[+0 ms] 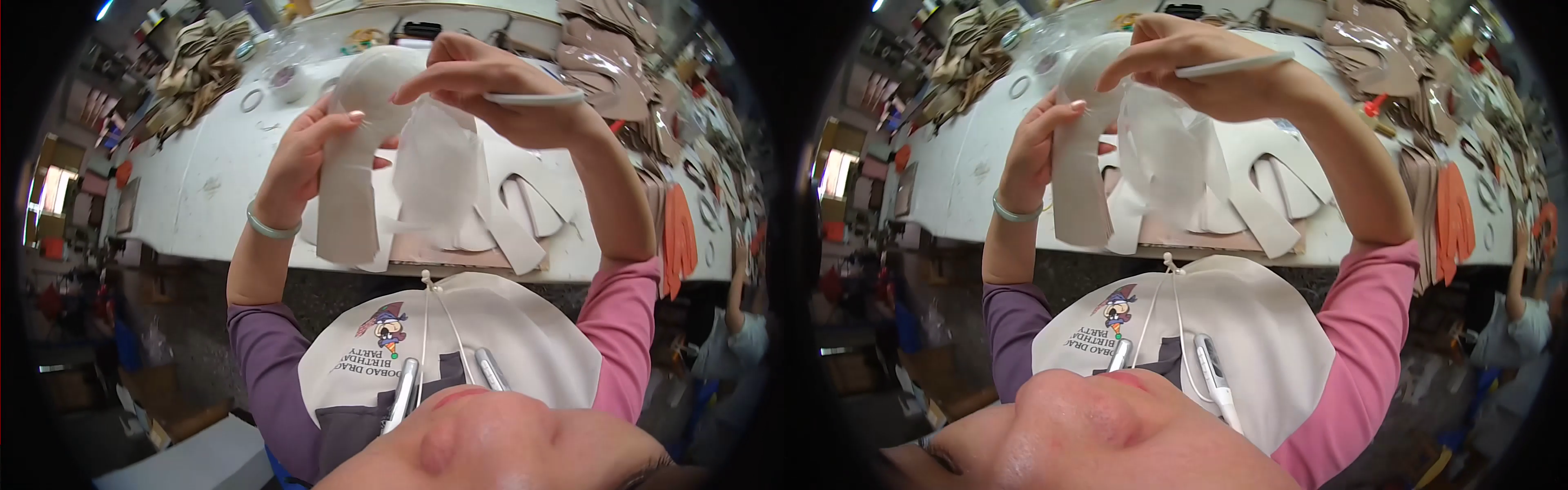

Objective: Applying adhesive and assembling leather or synthetic material components for manufacturing.

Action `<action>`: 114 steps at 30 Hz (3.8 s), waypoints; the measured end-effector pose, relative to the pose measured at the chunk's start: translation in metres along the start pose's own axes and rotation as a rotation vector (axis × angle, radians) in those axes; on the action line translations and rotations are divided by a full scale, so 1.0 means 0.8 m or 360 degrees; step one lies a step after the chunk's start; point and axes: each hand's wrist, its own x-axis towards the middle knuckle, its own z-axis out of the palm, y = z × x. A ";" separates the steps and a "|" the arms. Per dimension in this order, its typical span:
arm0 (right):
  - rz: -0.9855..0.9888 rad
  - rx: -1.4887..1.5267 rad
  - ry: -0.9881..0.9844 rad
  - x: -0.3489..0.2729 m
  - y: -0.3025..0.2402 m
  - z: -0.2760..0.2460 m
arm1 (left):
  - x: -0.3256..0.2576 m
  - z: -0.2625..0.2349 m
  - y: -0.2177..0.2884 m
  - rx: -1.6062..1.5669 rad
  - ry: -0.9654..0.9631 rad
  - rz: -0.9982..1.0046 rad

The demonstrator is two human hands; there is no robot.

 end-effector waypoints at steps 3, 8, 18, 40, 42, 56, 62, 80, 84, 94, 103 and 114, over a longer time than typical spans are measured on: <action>0.0128 -0.0038 -0.0019 -0.016 0.003 -0.016 | 0.016 0.028 -0.017 -0.0070 -0.0063 -0.0045; 0.0327 -0.0054 -0.0059 -0.026 0.003 -0.031 | 0.050 0.043 -0.035 -0.0245 -0.0423 -0.0205; 0.0264 -0.0783 0.0213 -0.019 0.000 -0.002 | 0.048 0.079 -0.059 0.0094 -0.0473 -0.0279; 0.2205 0.0329 0.0065 -0.339 -0.103 0.001 | 0.073 -0.107 0.076 0.0239 0.0198 0.0937; 0.2528 0.0394 0.0162 -0.385 -0.143 0.008 | 0.078 -0.122 0.077 0.0164 0.0116 0.0953; 0.1766 0.0534 0.0248 -0.280 -0.212 0.034 | 0.161 0.021 -0.117 -0.0384 -0.1054 -0.0154; 0.1707 0.0540 -0.0286 -0.248 -0.134 0.033 | 0.090 0.060 -0.223 -0.0165 0.0070 -0.0498; 0.1330 -0.0374 0.0061 -0.294 -0.139 0.032 | -0.013 0.256 -0.217 0.0448 -0.1478 -0.0055; 0.1740 -0.0393 0.0275 -0.319 -0.209 0.030 | -0.029 0.310 -0.217 0.0523 -0.1635 0.0222; 0.2430 -0.0444 0.1436 -0.418 -0.332 0.026 | -0.073 0.308 -0.277 0.1419 -0.1648 0.1723; 0.1363 0.0778 0.1632 -0.375 -0.092 0.090 | 0.065 0.112 -0.210 0.1479 -0.0532 0.1432; 0.2483 -0.1562 -0.0358 -0.305 0.089 0.033 | 0.086 0.072 -0.243 0.2091 -0.0163 0.0706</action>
